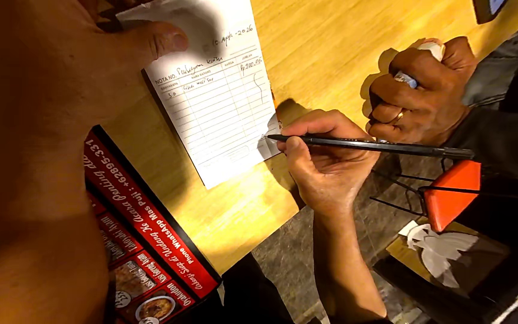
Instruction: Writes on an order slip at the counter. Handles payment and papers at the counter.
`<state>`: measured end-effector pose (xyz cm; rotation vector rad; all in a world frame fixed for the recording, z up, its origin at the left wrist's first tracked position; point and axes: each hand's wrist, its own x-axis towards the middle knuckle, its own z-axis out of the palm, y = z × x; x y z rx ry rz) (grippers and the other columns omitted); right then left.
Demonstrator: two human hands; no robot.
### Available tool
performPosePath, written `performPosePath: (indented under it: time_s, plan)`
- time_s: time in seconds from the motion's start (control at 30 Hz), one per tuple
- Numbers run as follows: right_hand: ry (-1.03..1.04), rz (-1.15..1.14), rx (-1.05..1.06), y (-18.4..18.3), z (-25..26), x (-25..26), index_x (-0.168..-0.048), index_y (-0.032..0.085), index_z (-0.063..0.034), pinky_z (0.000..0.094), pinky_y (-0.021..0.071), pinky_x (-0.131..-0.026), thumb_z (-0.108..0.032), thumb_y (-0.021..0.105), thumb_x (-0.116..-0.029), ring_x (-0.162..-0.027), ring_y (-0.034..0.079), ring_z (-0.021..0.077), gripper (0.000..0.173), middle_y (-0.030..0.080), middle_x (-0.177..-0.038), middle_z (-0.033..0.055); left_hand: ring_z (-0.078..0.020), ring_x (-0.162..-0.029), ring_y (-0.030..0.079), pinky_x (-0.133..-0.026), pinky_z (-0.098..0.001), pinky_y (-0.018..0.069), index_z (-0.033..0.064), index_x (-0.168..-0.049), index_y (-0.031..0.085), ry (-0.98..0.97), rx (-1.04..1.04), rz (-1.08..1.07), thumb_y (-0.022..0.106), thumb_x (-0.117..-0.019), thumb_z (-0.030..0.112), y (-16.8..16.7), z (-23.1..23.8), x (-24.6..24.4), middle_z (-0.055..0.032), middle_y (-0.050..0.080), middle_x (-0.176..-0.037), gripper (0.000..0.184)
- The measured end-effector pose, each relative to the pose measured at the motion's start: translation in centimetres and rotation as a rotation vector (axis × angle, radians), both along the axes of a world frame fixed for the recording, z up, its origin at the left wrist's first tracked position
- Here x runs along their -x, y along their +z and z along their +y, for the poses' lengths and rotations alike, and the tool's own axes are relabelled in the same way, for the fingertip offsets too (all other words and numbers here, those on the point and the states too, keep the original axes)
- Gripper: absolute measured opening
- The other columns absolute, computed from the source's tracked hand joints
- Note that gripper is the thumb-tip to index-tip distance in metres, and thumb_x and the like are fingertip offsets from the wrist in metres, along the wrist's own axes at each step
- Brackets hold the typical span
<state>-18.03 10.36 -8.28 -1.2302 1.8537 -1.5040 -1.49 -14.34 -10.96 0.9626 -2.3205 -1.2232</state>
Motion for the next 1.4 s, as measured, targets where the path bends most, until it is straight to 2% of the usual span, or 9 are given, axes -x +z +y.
performPosePath:
  time_s: [0.2, 0.27, 0.43, 0.53, 0.63, 0.83, 0.97, 1.3, 1.4]
  plan:
    - [-0.004, -0.001, 0.004, 0.0, 0.0, 0.0, -0.096, 0.066, 0.0011, 0.0166, 0.0573, -0.062, 0.004, 0.064, -0.0872, -0.069, 0.063, 0.0014, 0.009, 0.067, -0.088, -0.0002, 0.0065, -0.084, 0.062, -0.074, -0.0157, 0.0514, 0.0146, -0.101, 0.072, -0.004, 0.009, 0.013, 0.075, -0.0902, 0.044, -0.3, -0.1, -0.1, 0.007, 0.068, -0.091, 0.032]
    - [-0.01, 0.003, 0.002, 0.1, 0.0, 0.1, -0.095, 0.066, 0.0012, 0.0159, 0.0562, -0.061, 0.003, 0.064, -0.0872, -0.069, 0.062, 0.001, 0.009, 0.067, -0.088, -0.0001, 0.0079, -0.084, 0.061, -0.074, -0.0136, 0.0497, 0.0124, -0.102, 0.072, 0.032, 0.006, -0.027, 0.074, -0.0917, 0.038, 1.0, 0.9, 0.1, 0.0062, 0.068, -0.092, 0.028]
    - [-0.013, -0.017, 0.008, 0.1, -0.1, 0.0, -0.094, 0.065, 0.0016, 0.0146, 0.0549, -0.06, 0.005, 0.063, -0.0855, -0.068, 0.061, 0.0003, 0.009, 0.067, -0.087, -0.0001, 0.0081, -0.082, 0.059, -0.076, -0.0091, 0.0443, -0.0007, -0.1, 0.072, 0.147, -0.106, -0.044, 0.075, -0.093, 0.019, 4.5, 3.6, 1.0, -0.0015, 0.068, -0.089, 0.021]
    - [-0.014, -0.004, 0.003, 0.1, -0.2, 0.1, -0.096, 0.065, 0.0013, 0.0155, 0.0559, -0.061, 0.004, 0.063, -0.0875, -0.069, 0.061, 0.0004, 0.009, 0.066, -0.087, -0.0005, 0.0118, -0.083, 0.06, -0.074, -0.0093, 0.0482, 0.0123, -0.101, 0.072, 0.091, -0.06, -0.042, 0.076, -0.091, 0.034, 2.1, 1.8, 0.4, 0.0097, 0.068, -0.091, 0.024]
    - [-0.018, -0.005, 0.013, 0.1, 0.0, 0.1, -0.095, 0.065, 0.0007, 0.015, 0.0548, -0.06, 0.003, 0.063, -0.0873, -0.069, 0.061, 0.0002, 0.009, 0.066, -0.088, -0.0003, 0.0112, -0.084, 0.062, -0.074, -0.0103, 0.0508, 0.0171, -0.101, 0.072, 0.007, -0.045, 0.038, 0.076, -0.0901, 0.039, -0.3, 0.2, -0.1, 0.0129, 0.068, -0.092, 0.025]
    - [-0.044, 0.002, 0.061, -0.2, 0.1, 0.1, -0.096, 0.066, -0.0005, 0.0158, 0.0561, -0.063, 0.002, 0.064, -0.0889, -0.073, 0.063, 0.0009, 0.008, 0.067, -0.09, -0.0006, 0.0106, -0.086, 0.063, -0.076, -0.0088, 0.0517, 0.0144, -0.102, 0.07, -0.031, -0.048, 0.124, 0.077, -0.0898, 0.032, -0.2, 0.1, 0.0, 0.0128, 0.069, -0.093, 0.023]
    - [-0.064, 0.012, 0.052, -0.2, 0.1, -0.1, -0.097, 0.066, -0.0008, 0.0159, 0.0558, -0.062, 0.003, 0.062, -0.0892, -0.071, 0.062, 0.0008, 0.009, 0.066, -0.089, -0.0014, 0.0121, -0.083, 0.06, -0.075, -0.0084, 0.048, 0.0104, -0.101, 0.072, 0.055, -0.045, 0.039, 0.076, -0.0915, 0.03, 1.8, 1.8, 0.3, 0.0097, 0.068, -0.09, 0.022]
    - [-0.054, 0.011, 0.026, -0.1, 0.1, 0.0, -0.097, 0.066, 0.0008, 0.015, 0.056, -0.062, 0.003, 0.062, -0.0895, -0.071, 0.063, 0.0006, 0.008, 0.066, -0.088, -0.0012, 0.0132, -0.08, 0.058, -0.072, -0.0078, 0.0465, 0.0097, -0.099, 0.073, 0.151, -0.088, -0.075, 0.075, -0.0928, 0.031, 3.1, 2.9, 0.6, 0.0089, 0.067, -0.088, 0.022]
    - [-0.061, 0.009, 0.015, 0.0, 0.0, 0.0, -0.096, 0.066, 0.0013, 0.0153, 0.0561, -0.061, 0.004, 0.062, -0.0885, -0.07, 0.063, 0.0009, 0.009, 0.066, -0.087, -0.0006, 0.0088, -0.076, 0.056, -0.07, -0.0092, 0.0431, 0.0006, -0.094, 0.071, 0.118, -0.094, 0.0, 0.077, -0.0911, 0.02, 3.3, 2.7, 0.9, 0.0013, 0.065, -0.083, 0.021]
